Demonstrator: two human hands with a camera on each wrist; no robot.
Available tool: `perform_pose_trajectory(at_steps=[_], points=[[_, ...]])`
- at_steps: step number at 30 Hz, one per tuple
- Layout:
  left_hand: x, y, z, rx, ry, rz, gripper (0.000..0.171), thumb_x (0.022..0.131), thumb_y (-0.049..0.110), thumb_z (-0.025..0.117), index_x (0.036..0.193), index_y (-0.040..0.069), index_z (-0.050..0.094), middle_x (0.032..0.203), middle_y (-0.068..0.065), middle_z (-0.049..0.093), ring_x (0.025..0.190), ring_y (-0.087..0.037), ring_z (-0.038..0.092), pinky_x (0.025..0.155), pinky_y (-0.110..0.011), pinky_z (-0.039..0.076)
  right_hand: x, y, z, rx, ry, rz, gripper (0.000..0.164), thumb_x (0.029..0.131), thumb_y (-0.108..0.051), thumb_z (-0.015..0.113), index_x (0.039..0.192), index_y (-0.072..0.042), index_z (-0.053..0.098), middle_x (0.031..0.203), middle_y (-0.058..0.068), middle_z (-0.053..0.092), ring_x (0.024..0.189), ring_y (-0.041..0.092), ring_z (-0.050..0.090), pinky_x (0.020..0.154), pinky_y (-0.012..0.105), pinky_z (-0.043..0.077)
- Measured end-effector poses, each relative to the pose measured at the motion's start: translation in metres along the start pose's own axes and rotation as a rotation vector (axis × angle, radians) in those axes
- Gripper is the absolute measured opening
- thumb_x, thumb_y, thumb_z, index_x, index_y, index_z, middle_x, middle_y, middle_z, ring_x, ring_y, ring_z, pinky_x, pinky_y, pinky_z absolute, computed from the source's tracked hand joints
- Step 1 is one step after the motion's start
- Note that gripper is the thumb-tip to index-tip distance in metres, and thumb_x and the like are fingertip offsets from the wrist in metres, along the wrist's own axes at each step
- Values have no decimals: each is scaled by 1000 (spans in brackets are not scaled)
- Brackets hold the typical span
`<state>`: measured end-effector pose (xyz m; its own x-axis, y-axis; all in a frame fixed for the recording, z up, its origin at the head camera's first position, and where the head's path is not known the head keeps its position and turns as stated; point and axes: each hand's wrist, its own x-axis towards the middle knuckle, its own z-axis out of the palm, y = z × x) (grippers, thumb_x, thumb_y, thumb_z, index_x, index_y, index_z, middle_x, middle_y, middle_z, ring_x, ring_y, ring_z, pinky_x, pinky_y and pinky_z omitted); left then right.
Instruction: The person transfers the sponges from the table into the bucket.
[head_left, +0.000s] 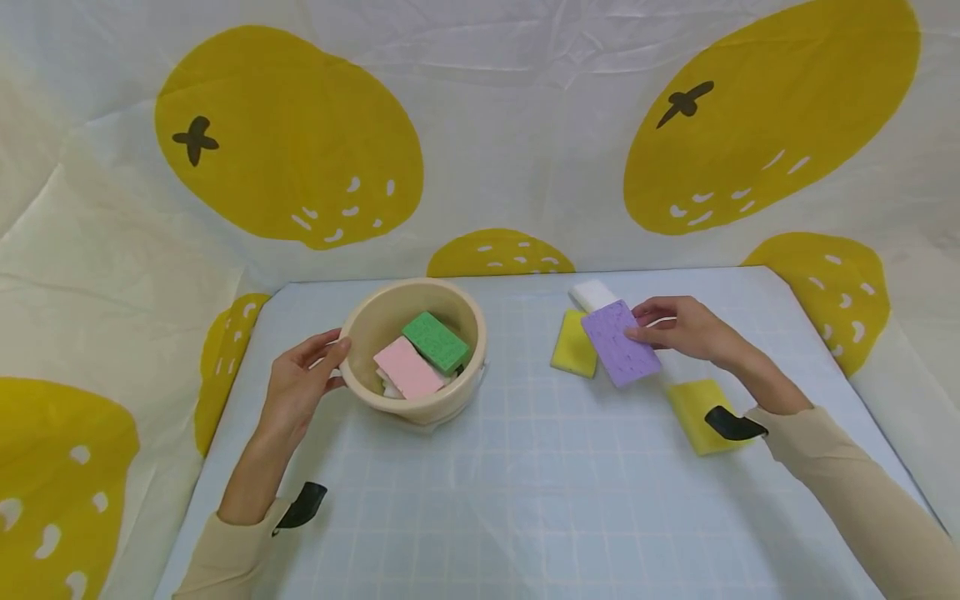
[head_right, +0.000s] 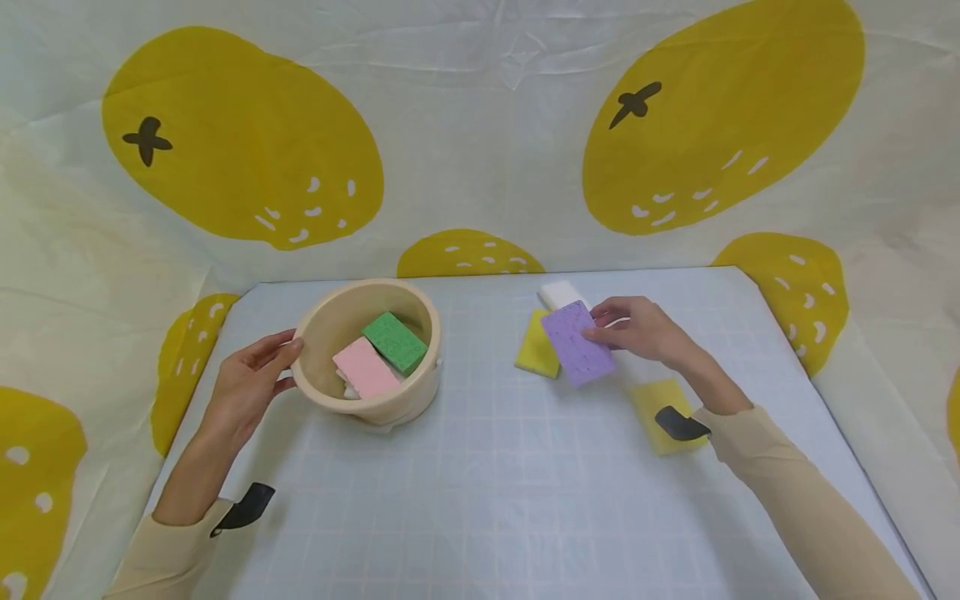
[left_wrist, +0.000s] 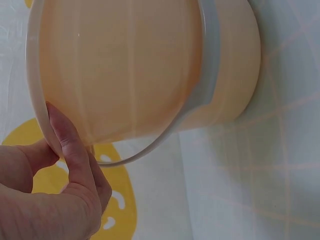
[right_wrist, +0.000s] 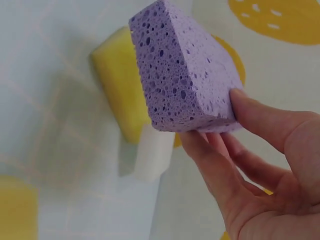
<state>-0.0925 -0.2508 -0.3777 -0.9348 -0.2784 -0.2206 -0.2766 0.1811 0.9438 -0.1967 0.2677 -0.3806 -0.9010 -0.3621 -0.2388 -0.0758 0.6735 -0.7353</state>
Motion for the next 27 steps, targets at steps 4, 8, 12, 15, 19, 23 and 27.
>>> perform_pose_trajectory(at_steps=[4, 8, 12, 15, 19, 23, 27], points=[[0, 1, 0, 5, 3, -5, 63, 98, 41, 70, 148, 6, 55, 130, -12, 61, 87, -8, 67, 77, -20, 60, 2, -11, -2, 3, 2, 15, 52, 98, -34, 72, 133, 2, 58, 123, 18, 63, 112, 32, 65, 87, 32, 61], [1, 1, 0, 4, 5, -7, 62, 98, 41, 70, 147, 6, 56, 131, -12, 61, 88, -8, 66, 77, -20, 60, 3, -22, -3, 22, -2, 7, 52, 98, -34, 72, 133, 3, 58, 123, 19, 63, 111, 31, 66, 88, 34, 61], [2, 0, 0, -9, 6, -4, 61, 98, 40, 71, 146, 6, 57, 130, -11, 60, 89, -9, 66, 78, -21, 60, 4, -32, -3, 33, -3, -13, 51, 98, -33, 73, 132, 2, 59, 123, 19, 63, 108, 30, 67, 88, 35, 61], [2, 0, 0, -22, 1, 2, 61, 97, 39, 71, 146, 6, 57, 130, -11, 60, 90, -9, 66, 78, -22, 60, 6, -39, -4, 37, -1, -31, 50, 98, -34, 73, 131, 1, 60, 122, 18, 63, 106, 28, 68, 87, 35, 61], [2, 1, 0, -20, 4, -5, 61, 97, 40, 71, 146, 6, 57, 133, -11, 60, 90, -8, 66, 78, -22, 60, 8, -50, -4, 49, -1, -56, 49, 98, -32, 73, 131, 2, 60, 121, 18, 63, 104, 26, 69, 85, 32, 61], [2, 0, 1, -10, 10, -17, 61, 97, 40, 71, 147, 7, 56, 136, -13, 59, 90, -8, 66, 78, -21, 60, 11, -62, -4, 72, 2, -77, 47, 98, -29, 74, 130, 2, 61, 119, 18, 64, 101, 23, 70, 84, 32, 62], [2, 0, 2, -5, 14, -16, 62, 97, 41, 71, 147, 7, 57, 137, -13, 59, 91, -8, 66, 78, -21, 60, 15, -73, -3, 100, 8, -98, 45, 97, -25, 75, 130, 2, 62, 115, 16, 64, 97, 21, 70, 81, 31, 62]])
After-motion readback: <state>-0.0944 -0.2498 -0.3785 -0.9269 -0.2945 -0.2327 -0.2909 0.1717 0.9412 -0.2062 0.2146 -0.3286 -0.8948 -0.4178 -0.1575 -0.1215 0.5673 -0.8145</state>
